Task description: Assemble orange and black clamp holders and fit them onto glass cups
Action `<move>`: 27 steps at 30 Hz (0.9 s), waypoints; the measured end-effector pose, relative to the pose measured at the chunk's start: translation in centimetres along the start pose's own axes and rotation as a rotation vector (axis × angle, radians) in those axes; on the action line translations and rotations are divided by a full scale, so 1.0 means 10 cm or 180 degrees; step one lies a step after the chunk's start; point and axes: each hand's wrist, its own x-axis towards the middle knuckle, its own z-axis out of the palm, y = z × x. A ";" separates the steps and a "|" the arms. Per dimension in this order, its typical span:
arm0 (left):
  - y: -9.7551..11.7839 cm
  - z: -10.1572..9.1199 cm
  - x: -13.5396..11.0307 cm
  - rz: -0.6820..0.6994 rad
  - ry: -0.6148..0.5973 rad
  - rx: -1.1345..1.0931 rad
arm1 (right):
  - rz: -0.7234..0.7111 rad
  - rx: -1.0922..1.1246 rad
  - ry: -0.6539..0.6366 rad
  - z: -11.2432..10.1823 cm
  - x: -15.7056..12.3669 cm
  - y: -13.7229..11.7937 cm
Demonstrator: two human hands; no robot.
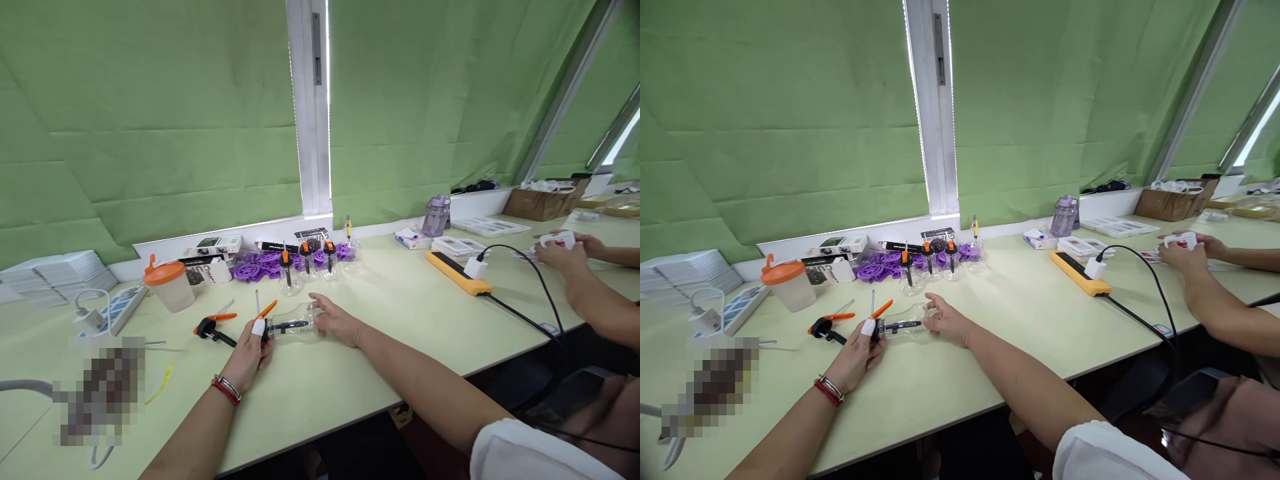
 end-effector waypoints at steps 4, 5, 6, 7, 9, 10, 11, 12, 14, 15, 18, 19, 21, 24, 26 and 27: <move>-0.01 -0.01 0.01 -0.0009 -0.0052 0.0046 | 0.0110 0.0026 -0.0024 0.02 0.00 -0.03; -0.02 -0.02 0.01 -0.0015 -0.0062 0.0056 | 0.0173 -0.0035 -0.0008 0.02 0.01 -0.02; -0.02 -0.02 0.01 -0.0015 -0.0072 0.0058 | 0.0220 -0.0115 0.0007 0.03 0.02 -0.01; -0.03 -0.02 0.01 -0.0010 -0.0076 0.0053 | 0.0241 -0.0201 0.0015 0.03 0.03 -0.01; -0.04 -0.03 0.02 -0.0008 -0.0047 0.0033 | 0.0222 -0.0292 0.0010 0.03 0.03 -0.01; -0.04 -0.03 0.03 -0.0013 -0.0020 0.0019 | 0.0187 -0.0257 0.0003 0.03 0.02 -0.01; -0.04 -0.03 0.03 -0.0024 0.0003 0.0008 | 0.0139 -0.0181 0.0004 0.02 0.00 -0.02; -0.04 -0.03 0.03 -0.0034 0.0021 0.0001 | 0.0085 -0.0087 -0.0003 0.02 -0.01 -0.03; -0.03 -0.03 0.04 -0.0040 0.0020 0.0000 | -0.0005 0.0053 -0.0041 0.02 -0.03 -0.05; -0.03 -0.03 0.03 -0.0030 0.0003 0.0004 | -0.0016 0.0076 -0.0053 0.02 -0.03 -0.05; -0.04 -0.04 0.03 0.0003 -0.0056 0.0028 | 0.0128 -0.0021 0.0042 0.04 0.01 -0.03; -0.04 -0.04 0.03 0.0014 -0.0066 0.0033 | 0.0173 -0.0091 0.0079 0.04 0.02 -0.01; -0.05 -0.04 0.03 0.0024 -0.0065 0.0029 | 0.0205 -0.0274 0.0085 0.04 0.04 0.01; -0.04 -0.03 0.03 0.0018 -0.0012 0.0007 | 0.0171 -0.0292 0.0055 0.03 0.02 -0.01; -0.03 -0.02 0.03 0.0010 0.0010 0.0003 | 0.0126 -0.0049 0.0029 0.02 -0.01 -0.04; -0.02 -0.02 0.03 0.0010 0.0016 0.0004 | 0.0083 0.0078 -0.0007 0.01 -0.02 -0.05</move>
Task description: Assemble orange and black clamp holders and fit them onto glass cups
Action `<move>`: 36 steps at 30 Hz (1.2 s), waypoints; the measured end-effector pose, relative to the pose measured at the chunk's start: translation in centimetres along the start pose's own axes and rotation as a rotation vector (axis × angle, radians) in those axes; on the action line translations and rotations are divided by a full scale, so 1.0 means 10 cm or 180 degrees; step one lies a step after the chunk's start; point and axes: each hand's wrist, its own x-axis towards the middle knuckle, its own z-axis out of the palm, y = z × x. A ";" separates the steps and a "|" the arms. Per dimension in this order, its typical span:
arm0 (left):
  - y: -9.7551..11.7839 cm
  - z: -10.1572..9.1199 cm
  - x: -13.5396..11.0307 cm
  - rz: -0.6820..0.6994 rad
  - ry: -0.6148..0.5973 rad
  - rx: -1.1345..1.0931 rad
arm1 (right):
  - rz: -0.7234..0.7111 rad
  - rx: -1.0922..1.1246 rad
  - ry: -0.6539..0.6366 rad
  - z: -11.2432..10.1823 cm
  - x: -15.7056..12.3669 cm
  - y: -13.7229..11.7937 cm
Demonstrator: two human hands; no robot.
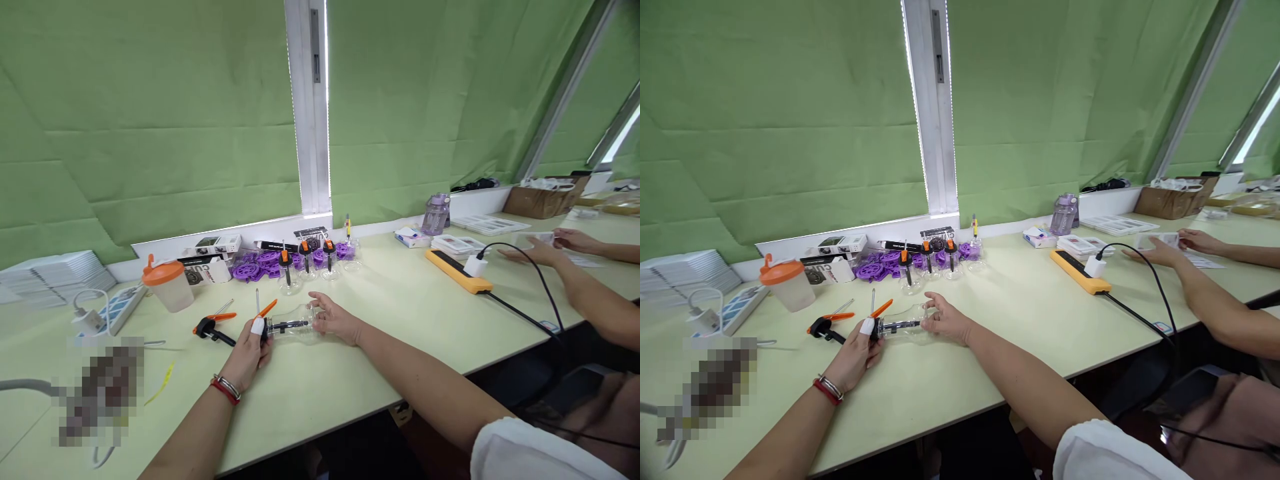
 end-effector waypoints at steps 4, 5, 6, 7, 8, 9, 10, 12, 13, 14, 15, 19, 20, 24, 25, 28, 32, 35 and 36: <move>0.01 -0.01 0.00 -0.0034 -0.0016 0.0026 | -0.0013 0.0184 -0.0099 0.00 0.00 0.00; 0.01 -0.02 0.00 -0.0050 -0.0031 0.0040 | 0.0033 0.0163 -0.0083 -0.01 0.02 0.01; 0.00 -0.02 0.00 -0.0063 -0.0052 0.0055 | 0.0076 0.0129 -0.0051 -0.01 0.03 0.02; 0.00 -0.02 0.00 -0.0071 -0.0079 0.0075 | 0.0097 0.0088 -0.0009 -0.01 0.05 0.04; 0.00 -0.02 0.00 -0.0072 -0.0103 0.0101 | 0.0095 0.0046 0.0026 -0.01 0.06 0.05; 0.00 -0.02 0.00 -0.0073 -0.0113 0.0131 | 0.0073 0.0011 0.0047 -0.01 0.07 0.06; 0.01 -0.02 0.00 -0.0074 -0.0091 0.0163 | 0.0049 -0.0011 0.0054 -0.02 0.07 0.07; 0.02 0.00 -0.01 -0.0090 0.0003 0.0228 | 0.0013 0.0015 0.0046 -0.03 0.06 0.07; 0.03 0.00 -0.01 -0.0099 0.0059 0.0252 | -0.0011 0.0074 0.0027 -0.03 0.05 0.07; 0.03 0.01 -0.01 -0.0102 0.0102 0.0264 | -0.0033 0.0156 -0.0001 -0.03 0.04 0.06; 0.04 0.02 -0.01 -0.0093 0.0123 0.0267 | -0.0054 0.0248 -0.0032 -0.03 0.03 0.05; 0.04 0.02 -0.01 -0.0054 0.0077 0.0278 | -0.0031 0.0403 -0.0103 -0.03 0.01 0.01; 0.04 0.02 -0.01 -0.0062 0.0067 0.0296 | -0.0001 0.0370 -0.0084 -0.03 0.02 0.01; 0.04 0.01 -0.02 -0.0053 0.0024 0.0336 | 0.0072 0.0188 0.0003 -0.02 0.07 0.05; 0.04 0.01 -0.01 -0.0037 0.0028 0.0334 | 0.0061 0.0162 0.0013 -0.02 0.07 0.07; 0.03 0.01 0.00 0.0010 0.0119 0.0303 | -0.0042 0.0186 -0.0074 -0.03 0.07 0.08; 0.02 0.00 0.02 -0.0008 0.0245 0.0241 | -0.0088 0.0334 -0.0347 -0.05 0.04 0.06; 0.03 0.00 0.01 0.0004 0.0210 0.0323 | 0.0004 0.0340 -0.0213 -0.04 0.03 0.06; 0.03 0.00 0.01 0.0012 0.0193 0.0357 | 0.0037 0.0309 -0.0162 -0.04 0.04 0.06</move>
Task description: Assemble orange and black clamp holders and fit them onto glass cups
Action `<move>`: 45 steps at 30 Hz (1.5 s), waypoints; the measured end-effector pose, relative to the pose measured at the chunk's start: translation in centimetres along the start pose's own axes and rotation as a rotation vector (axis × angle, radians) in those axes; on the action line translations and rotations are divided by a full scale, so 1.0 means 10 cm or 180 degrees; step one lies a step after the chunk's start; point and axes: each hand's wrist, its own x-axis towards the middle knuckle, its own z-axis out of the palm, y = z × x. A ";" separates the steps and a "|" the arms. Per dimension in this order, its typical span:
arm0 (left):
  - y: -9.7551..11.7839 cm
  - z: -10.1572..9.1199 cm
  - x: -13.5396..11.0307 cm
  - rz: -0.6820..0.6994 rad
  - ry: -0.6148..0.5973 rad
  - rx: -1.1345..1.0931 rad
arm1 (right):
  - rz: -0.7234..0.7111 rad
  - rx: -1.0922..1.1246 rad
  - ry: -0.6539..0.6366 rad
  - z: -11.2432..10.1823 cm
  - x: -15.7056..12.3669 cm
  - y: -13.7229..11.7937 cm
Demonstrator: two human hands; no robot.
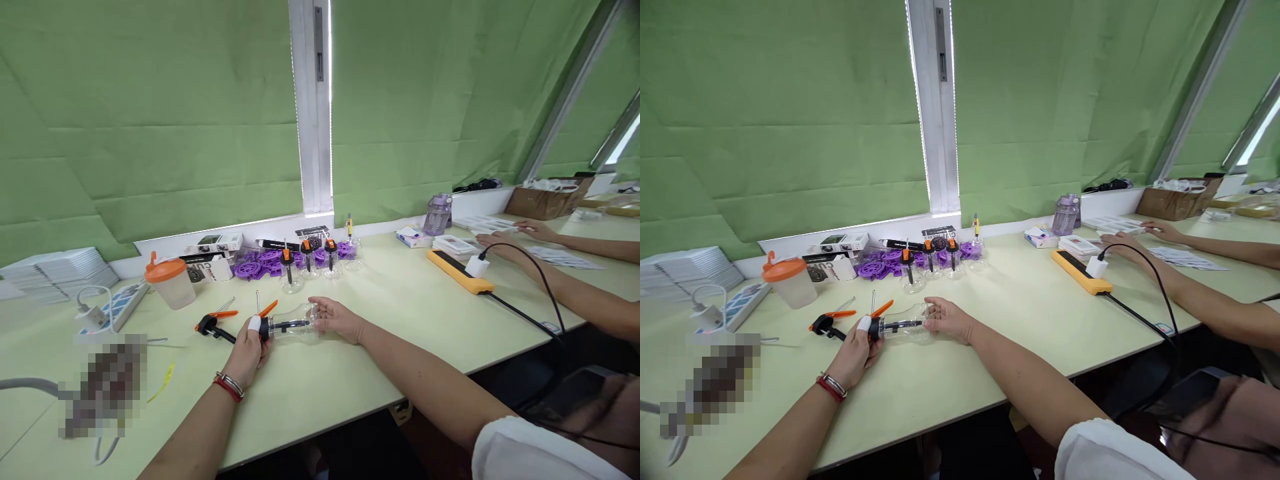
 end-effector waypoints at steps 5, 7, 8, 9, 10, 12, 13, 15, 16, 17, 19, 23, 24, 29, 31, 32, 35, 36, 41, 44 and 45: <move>0.01 0.00 -0.01 -0.0011 0.0044 -0.0019 | 0.0092 -0.0228 0.0052 0.02 0.02 0.00; 0.00 0.00 -0.01 -0.0053 0.0114 -0.0104 | 0.0027 -0.0193 -0.0008 0.03 0.00 -0.01; -0.01 0.00 0.00 -0.0065 0.0129 -0.0140 | -0.0021 -0.0158 -0.0059 0.02 -0.01 -0.02; -0.01 0.00 0.00 -0.0063 0.0129 -0.0154 | -0.0061 -0.0122 -0.0105 0.02 -0.01 -0.02; -0.02 0.00 0.00 -0.0055 0.0119 -0.0149 | -0.0076 -0.0094 -0.0132 0.02 -0.02 -0.02; -0.01 0.00 0.00 -0.0039 0.0086 -0.0105 | -0.0026 -0.0091 -0.0098 0.01 -0.02 -0.03; 0.00 0.00 -0.01 -0.0028 0.0066 -0.0079 | 0.0021 -0.0121 -0.0050 0.01 -0.02 -0.02; 0.02 0.01 -0.02 -0.0023 0.0047 -0.0069 | 0.0111 -0.0224 -0.0001 0.02 0.00 -0.02; 0.03 0.01 -0.03 -0.0026 0.0043 -0.0087 | 0.0126 -0.0274 0.0005 0.03 0.00 -0.01; 0.03 0.02 -0.03 -0.0029 0.0045 -0.0114 | 0.0114 -0.0306 0.0011 0.03 0.01 -0.01; 0.04 0.02 -0.03 -0.0045 0.0059 -0.0191 | 0.0040 -0.0293 -0.0001 0.04 0.00 -0.02; 0.02 0.01 -0.02 -0.0046 0.0089 -0.0265 | -0.0037 -0.0167 -0.0127 0.02 -0.03 -0.04; 0.01 0.01 -0.02 -0.0049 0.0083 -0.0261 | -0.0007 -0.0157 -0.0146 0.02 -0.03 -0.04; 0.02 0.01 -0.01 -0.0105 0.0073 -0.0259 | 0.0106 -0.0406 -0.0041 0.03 -0.01 -0.03; 0.02 0.00 -0.01 -0.0120 0.0079 -0.0284 | 0.0029 -0.0436 -0.0025 0.04 -0.02 -0.02; 0.02 0.00 -0.01 -0.0107 0.0070 -0.0304 | -0.0024 -0.0412 -0.0040 0.04 -0.02 -0.02; 0.00 -0.01 0.00 -0.0047 0.0039 -0.0335 | -0.0168 -0.0404 -0.0107 0.03 -0.03 0.00; 0.00 -0.01 0.00 -0.0049 0.0039 -0.0331 | -0.0171 -0.0429 -0.0116 0.03 -0.03 0.00; -0.01 0.00 -0.02 -0.0048 0.0038 -0.0261 | 0.0122 -0.0507 -0.0031 0.04 -0.01 0.01; 0.00 0.00 -0.03 -0.0028 0.0047 -0.0267 | 0.0123 -0.0717 -0.0020 0.04 -0.01 0.01; 0.00 0.00 -0.02 -0.0049 0.0066 -0.0296 | 0.0056 -0.0714 -0.0034 0.04 -0.02 0.01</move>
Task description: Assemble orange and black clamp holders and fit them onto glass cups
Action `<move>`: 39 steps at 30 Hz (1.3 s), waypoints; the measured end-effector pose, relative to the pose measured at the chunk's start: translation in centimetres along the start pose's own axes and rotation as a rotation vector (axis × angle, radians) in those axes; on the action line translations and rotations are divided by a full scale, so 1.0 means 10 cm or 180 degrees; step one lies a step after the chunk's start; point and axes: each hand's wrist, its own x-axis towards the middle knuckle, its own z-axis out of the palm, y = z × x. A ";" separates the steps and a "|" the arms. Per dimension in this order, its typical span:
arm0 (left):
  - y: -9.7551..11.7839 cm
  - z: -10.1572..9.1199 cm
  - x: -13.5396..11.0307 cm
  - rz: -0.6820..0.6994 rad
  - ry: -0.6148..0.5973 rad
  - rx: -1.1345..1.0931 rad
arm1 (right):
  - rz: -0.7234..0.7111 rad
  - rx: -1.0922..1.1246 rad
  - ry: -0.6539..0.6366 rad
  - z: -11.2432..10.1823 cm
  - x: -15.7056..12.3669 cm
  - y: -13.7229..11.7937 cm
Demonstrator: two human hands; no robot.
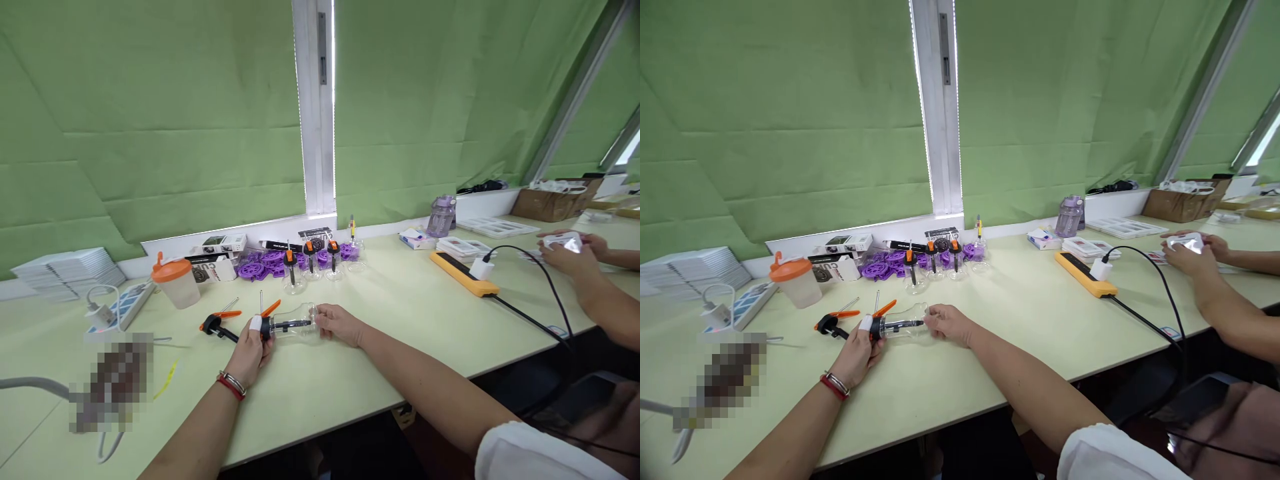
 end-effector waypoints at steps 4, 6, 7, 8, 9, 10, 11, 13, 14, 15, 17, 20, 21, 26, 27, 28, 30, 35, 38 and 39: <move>-0.01 -0.01 0.02 -0.0035 0.0000 -0.0055 | -0.0315 0.0185 -0.0091 -0.02 -0.01 0.03; -0.01 -0.02 0.02 -0.0020 -0.0049 -0.0032 | -0.0307 0.0218 -0.0134 -0.02 0.00 0.04; -0.01 -0.02 0.02 -0.0013 -0.0073 -0.0019 | -0.0244 0.0236 -0.0138 -0.02 0.01 0.04; -0.02 -0.02 0.02 -0.0007 -0.0083 -0.0014 | -0.0159 0.0243 -0.0128 -0.01 0.01 0.04; -0.01 -0.02 0.02 -0.0001 -0.0084 -0.0015 | -0.0075 0.0223 -0.0109 0.00 0.02 0.03; -0.01 -0.02 0.02 0.0010 -0.0084 -0.0019 | -0.0015 0.0164 -0.0092 0.00 0.02 0.02; -0.01 -0.02 0.01 0.0023 -0.0082 -0.0030 | 0.0013 0.0077 -0.0083 0.01 0.01 0.01; 0.00 -0.01 0.01 0.0026 -0.0061 -0.0056 | -0.0036 -0.0063 -0.0104 0.01 0.00 -0.01; 0.00 -0.01 0.01 0.0015 -0.0040 -0.0061 | -0.0084 -0.0056 -0.0129 0.00 -0.01 -0.02; 0.00 0.00 0.01 0.0005 -0.0023 -0.0060 | -0.0137 -0.0001 -0.0143 0.00 -0.02 -0.03; -0.01 -0.01 0.02 0.0001 -0.0003 -0.0037 | -0.0237 0.0155 -0.0144 -0.01 -0.03 -0.03; -0.02 -0.02 0.02 -0.0013 -0.0030 -0.0002 | -0.0236 0.0278 -0.0120 -0.01 -0.01 -0.01; -0.03 -0.03 0.03 -0.0026 -0.0043 -0.0001 | -0.0171 0.0286 -0.0115 0.00 -0.01 -0.01; -0.04 -0.03 0.03 -0.0027 -0.0032 -0.0067 | -0.0007 0.0008 -0.0056 0.01 0.01 -0.01; -0.03 -0.03 0.04 -0.0033 -0.0013 -0.0080 | -0.0063 0.0000 -0.0077 0.01 0.00 -0.01; -0.03 -0.02 0.03 -0.0042 0.0008 -0.0091 | -0.0125 0.0041 -0.0104 0.00 0.00 -0.01; -0.02 -0.02 0.03 -0.0042 0.0022 -0.0102 | -0.0254 0.0192 -0.0138 -0.01 -0.01 0.00; -0.02 -0.03 0.02 -0.0041 -0.0057 -0.0063 | -0.0212 0.0345 -0.0137 -0.02 0.01 0.04; -0.03 -0.03 0.03 -0.0078 -0.0043 -0.0058 | -0.0080 0.0388 -0.0117 0.00 0.02 0.04; -0.03 -0.03 0.04 -0.0081 -0.0033 -0.0059 | -0.0058 0.0387 -0.0106 0.01 0.03 0.03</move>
